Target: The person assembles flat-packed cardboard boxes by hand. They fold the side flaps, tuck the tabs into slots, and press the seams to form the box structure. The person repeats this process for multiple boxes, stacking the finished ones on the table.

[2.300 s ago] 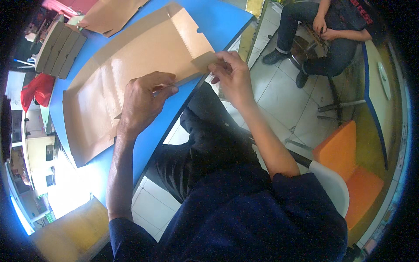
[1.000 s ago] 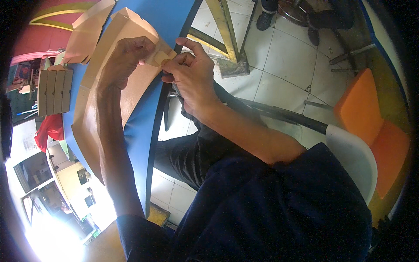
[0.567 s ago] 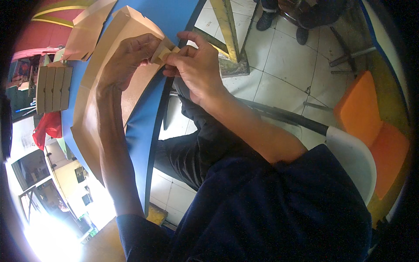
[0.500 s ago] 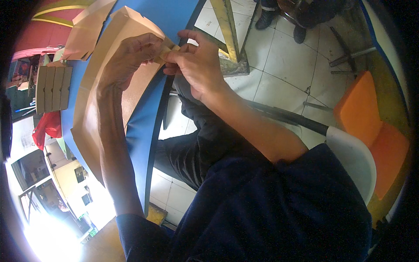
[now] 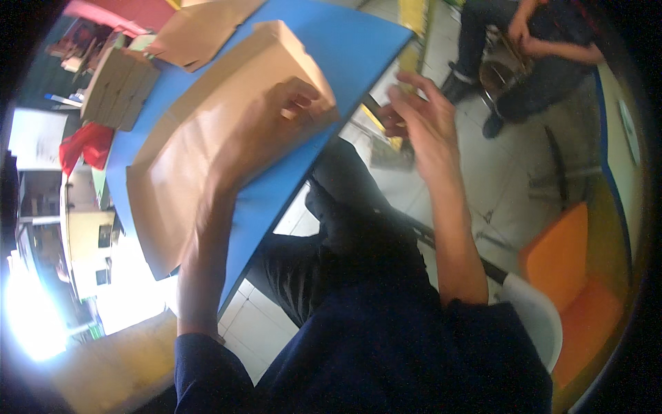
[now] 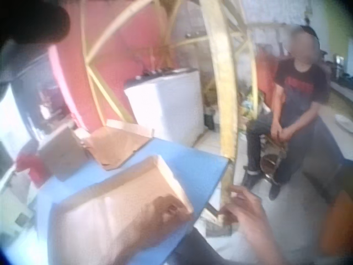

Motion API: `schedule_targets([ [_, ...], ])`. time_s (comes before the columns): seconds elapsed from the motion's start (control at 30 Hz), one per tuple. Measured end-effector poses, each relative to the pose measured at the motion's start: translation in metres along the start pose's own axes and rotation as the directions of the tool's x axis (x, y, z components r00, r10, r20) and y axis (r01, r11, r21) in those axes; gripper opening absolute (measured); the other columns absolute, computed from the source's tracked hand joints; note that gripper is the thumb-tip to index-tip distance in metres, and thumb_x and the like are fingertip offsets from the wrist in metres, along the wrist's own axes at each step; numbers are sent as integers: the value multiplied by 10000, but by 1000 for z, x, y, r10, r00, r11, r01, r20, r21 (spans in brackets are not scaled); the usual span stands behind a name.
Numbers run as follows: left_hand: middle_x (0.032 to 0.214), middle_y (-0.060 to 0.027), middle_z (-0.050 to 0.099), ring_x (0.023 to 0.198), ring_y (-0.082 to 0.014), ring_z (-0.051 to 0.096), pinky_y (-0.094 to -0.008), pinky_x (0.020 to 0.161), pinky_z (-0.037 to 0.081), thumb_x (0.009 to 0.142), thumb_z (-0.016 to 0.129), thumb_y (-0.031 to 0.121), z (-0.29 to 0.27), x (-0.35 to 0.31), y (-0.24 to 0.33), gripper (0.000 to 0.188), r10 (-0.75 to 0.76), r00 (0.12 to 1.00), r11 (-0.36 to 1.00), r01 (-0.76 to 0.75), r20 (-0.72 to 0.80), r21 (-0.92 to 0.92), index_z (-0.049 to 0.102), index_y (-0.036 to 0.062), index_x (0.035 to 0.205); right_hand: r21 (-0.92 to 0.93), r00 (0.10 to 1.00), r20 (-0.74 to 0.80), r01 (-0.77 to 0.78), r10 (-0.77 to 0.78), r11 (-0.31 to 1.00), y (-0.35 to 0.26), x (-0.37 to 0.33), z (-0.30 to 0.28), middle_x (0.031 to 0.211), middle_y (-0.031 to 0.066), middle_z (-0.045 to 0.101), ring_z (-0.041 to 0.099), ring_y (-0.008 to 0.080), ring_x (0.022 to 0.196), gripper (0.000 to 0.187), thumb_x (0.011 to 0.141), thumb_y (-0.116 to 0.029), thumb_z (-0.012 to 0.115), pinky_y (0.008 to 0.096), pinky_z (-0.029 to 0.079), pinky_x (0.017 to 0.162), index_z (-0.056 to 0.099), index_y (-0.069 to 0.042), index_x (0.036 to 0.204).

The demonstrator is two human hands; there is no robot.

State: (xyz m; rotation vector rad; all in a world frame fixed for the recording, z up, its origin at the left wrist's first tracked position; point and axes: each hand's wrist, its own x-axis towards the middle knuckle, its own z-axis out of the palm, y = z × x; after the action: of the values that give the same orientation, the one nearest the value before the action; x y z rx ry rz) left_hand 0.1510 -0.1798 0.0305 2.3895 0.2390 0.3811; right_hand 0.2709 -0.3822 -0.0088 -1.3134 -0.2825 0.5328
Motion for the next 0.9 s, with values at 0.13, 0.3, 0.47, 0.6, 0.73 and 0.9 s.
schedule_targets([
  [0.13, 949, -172, 691, 961, -343, 666, -426, 839, 545, 783, 656, -2, -2, -59, 29, 227, 174, 951, 967, -214, 257, 136, 700, 8, 1005, -138, 995, -4, 100, -102, 985, -5, 8, 4, 975, 95, 692, 632, 137, 864, 445, 946, -284, 689, 279, 534, 732, 561, -44, 1299],
  [0.3, 916, -169, 706, 890, -348, 677, -427, 825, 549, 732, 654, 46, -17, -132, 51, 89, 93, 786, 970, -211, 611, 124, 716, 38, 795, -449, 929, 218, 369, -300, 814, -12, 18, 17, 1144, 101, 661, 618, 136, 951, 442, 953, -278, 676, 271, 505, 786, 579, -24, 1301],
  [0.47, 923, -142, 708, 904, -326, 666, -449, 917, 484, 741, 755, 218, -87, -159, 54, 261, -110, 877, 934, -70, 468, 350, 725, 34, 924, -361, 904, 428, 155, 16, 920, -16, -14, 33, 982, 77, 693, 635, 113, 860, 296, 923, -147, 686, 249, 517, 736, 657, 5, 1174],
  [0.6, 904, -101, 697, 938, -306, 649, -443, 926, 443, 711, 814, 337, -62, -169, 63, 428, -190, 980, 938, 164, 57, 307, 678, 52, 999, -309, 796, 603, 183, 44, 933, 7, -44, 77, 952, 99, 690, 650, 128, 826, 323, 924, -185, 712, 266, 533, 736, 642, 30, 1156],
  [0.73, 784, -66, 638, 802, -279, 624, -421, 818, 445, 732, 815, 324, -12, -173, 71, 335, -200, 964, 909, 249, -175, 334, 628, 74, 852, -373, 764, 608, 35, 216, 927, 6, -62, 98, 920, 167, 709, 689, 183, 756, 360, 904, -270, 738, 311, 527, 671, 646, 30, 1079],
  [0.9, 734, -20, 585, 688, -187, 575, -370, 687, 433, 705, 766, 199, 10, -184, 74, 198, -17, 959, 854, 162, -283, 495, 618, 99, 791, -441, 703, 704, 318, 103, 839, 10, -68, 115, 823, 160, 700, 692, 256, 712, 422, 877, -331, 757, 360, 518, 647, 639, 21, 1077],
])
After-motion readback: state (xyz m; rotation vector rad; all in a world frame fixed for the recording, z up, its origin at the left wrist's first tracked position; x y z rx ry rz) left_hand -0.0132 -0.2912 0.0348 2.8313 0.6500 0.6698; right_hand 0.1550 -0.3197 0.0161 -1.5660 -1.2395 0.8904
